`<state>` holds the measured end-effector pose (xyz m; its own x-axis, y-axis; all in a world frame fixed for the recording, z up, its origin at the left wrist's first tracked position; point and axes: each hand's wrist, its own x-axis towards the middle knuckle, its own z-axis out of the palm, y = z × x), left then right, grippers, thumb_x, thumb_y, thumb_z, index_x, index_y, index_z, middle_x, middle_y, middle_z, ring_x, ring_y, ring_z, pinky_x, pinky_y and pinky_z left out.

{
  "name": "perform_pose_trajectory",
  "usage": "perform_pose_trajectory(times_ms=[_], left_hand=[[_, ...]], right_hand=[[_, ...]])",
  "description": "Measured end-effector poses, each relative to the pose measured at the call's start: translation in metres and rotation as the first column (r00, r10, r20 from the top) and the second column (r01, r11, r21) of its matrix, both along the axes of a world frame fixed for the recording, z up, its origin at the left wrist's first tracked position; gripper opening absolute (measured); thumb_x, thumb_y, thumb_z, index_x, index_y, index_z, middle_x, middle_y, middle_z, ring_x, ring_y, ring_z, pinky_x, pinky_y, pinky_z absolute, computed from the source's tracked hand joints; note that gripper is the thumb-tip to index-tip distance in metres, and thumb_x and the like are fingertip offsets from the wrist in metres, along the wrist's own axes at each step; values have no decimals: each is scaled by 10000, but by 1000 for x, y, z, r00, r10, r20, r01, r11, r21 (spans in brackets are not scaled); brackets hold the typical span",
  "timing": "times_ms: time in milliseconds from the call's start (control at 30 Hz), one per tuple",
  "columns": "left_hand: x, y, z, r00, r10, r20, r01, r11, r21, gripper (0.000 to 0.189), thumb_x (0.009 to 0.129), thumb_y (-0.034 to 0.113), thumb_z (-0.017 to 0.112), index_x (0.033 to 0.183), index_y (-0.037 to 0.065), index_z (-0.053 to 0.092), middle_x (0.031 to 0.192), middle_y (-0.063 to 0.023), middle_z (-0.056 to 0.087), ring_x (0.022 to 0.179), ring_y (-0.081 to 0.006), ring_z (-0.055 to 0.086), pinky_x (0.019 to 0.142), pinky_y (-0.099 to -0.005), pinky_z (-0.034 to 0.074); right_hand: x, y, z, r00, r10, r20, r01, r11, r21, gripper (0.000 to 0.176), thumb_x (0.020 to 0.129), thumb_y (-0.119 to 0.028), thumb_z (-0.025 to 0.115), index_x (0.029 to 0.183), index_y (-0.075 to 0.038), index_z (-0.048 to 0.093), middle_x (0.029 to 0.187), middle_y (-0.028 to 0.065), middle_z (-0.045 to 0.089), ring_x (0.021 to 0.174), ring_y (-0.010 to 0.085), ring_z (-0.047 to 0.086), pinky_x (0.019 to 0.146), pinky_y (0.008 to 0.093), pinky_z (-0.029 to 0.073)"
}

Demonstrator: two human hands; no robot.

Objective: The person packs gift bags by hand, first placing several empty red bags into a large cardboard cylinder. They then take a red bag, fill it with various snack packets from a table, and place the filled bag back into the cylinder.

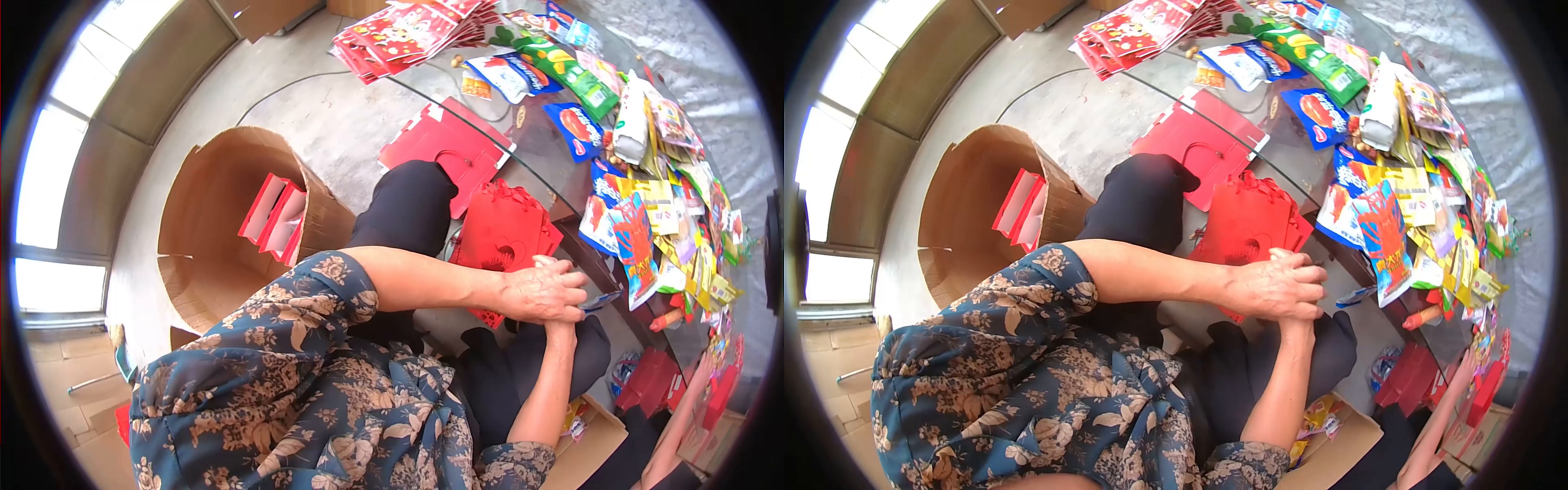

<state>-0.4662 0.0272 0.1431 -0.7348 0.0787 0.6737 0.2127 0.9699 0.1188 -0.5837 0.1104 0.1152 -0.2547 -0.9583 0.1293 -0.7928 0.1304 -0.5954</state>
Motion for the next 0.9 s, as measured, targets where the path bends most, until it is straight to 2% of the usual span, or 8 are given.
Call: perform_pose_trajectory(times_ms=[67, 100, 200, 233, 333, 367, 500, 900], left_hand=[[4, -3, 1, 1000, -26, -16, 26, 999, 25, 372, 694, 239, 737, 1043, 188, 619, 991, -54, 524, 1089, -286, 518, 832, -467, 433], [10, -4, 6, 999, -26, 23, 26, 999, 26, 405, 707, 234, 727, 1088, 173, 601, 1038, -66, 527, 1143, -296, 509, 864, -454, 419], [17, 5, 4, 982, 25, 185, -38, 997, 67, 524, 728, 175, 706, 1235, 136, 577, 1245, -106, 545, 1272, -323, 472, 967, -491, 430], [19, 7, 6, 976, 38, 213, -55, 996, 76, 574, 713, 181, 727, 1262, 141, 564, 1253, -100, 540, 1285, -327, 470, 976, -481, 429], [25, 12, 7, 964, 71, 255, -95, 992, 84, 625, 681, 178, 762, 1274, 145, 565, 1264, -100, 536, 1296, -327, 466, 979, -478, 427], [26, 14, 4, 973, 74, 220, -102, 987, 120, 681, 645, 156, 793, 1285, 143, 563, 1277, -90, 532, 1305, -321, 464, 982, -478, 424], [31, 15, 9, 962, 75, 263, -139, 962, 234, 738, 618, 175, 824, 1304, 134, 555, 1302, -73, 528, 1309, -318, 460, 988, -478, 416], [37, 20, -2, 954, 169, 248, -240, 926, 291, 665, 662, 155, 814, 1276, 138, 557, 1312, -88, 538, 1277, -344, 460, 962, -489, 421]], right_hand=[[2, -2, -1, 1000, 4, -19, -4, 1000, -10, 274, 921, -239, 590, 1111, -47, 634, 1026, 179, 661, 990, 353, 661, 834, 438, 543], [3, -3, -2, 1000, 6, -21, -6, 1000, -13, 274, 921, -240, 591, 1111, -47, 633, 1027, 179, 661, 990, 353, 661, 834, 438, 543], [7, -3, -3, 999, 22, -29, -23, 1000, -17, 275, 921, -240, 591, 1113, -48, 632, 1029, 179, 660, 991, 353, 660, 834, 438, 543], [8, -3, -2, 999, 23, -32, -24, 1000, -14, 276, 921, -240, 591, 1114, -48, 632, 1030, 179, 660, 992, 353, 660, 834, 438, 543], [10, -5, -3, 999, 25, -44, -26, 1000, -17, 277, 921, -241, 592, 1116, -48, 631, 1032, 178, 659, 993, 352, 660, 834, 437, 543], [11, -6, -3, 999, 29, -45, -30, 999, -13, 278, 921, -241, 592, 1116, -49, 631, 1032, 178, 659, 993, 352, 660, 834, 437, 543], [13, -7, -3, 999, 30, -43, -31, 1000, -6, 279, 920, -242, 593, 1119, -49, 629, 1035, 178, 658, 995, 352, 659, 834, 437, 543], [20, -13, -7, 997, 58, -50, -59, 998, -17, 285, 920, -245, 595, 1127, -51, 625, 1043, 176, 655, 999, 351, 657, 834, 436, 543]])
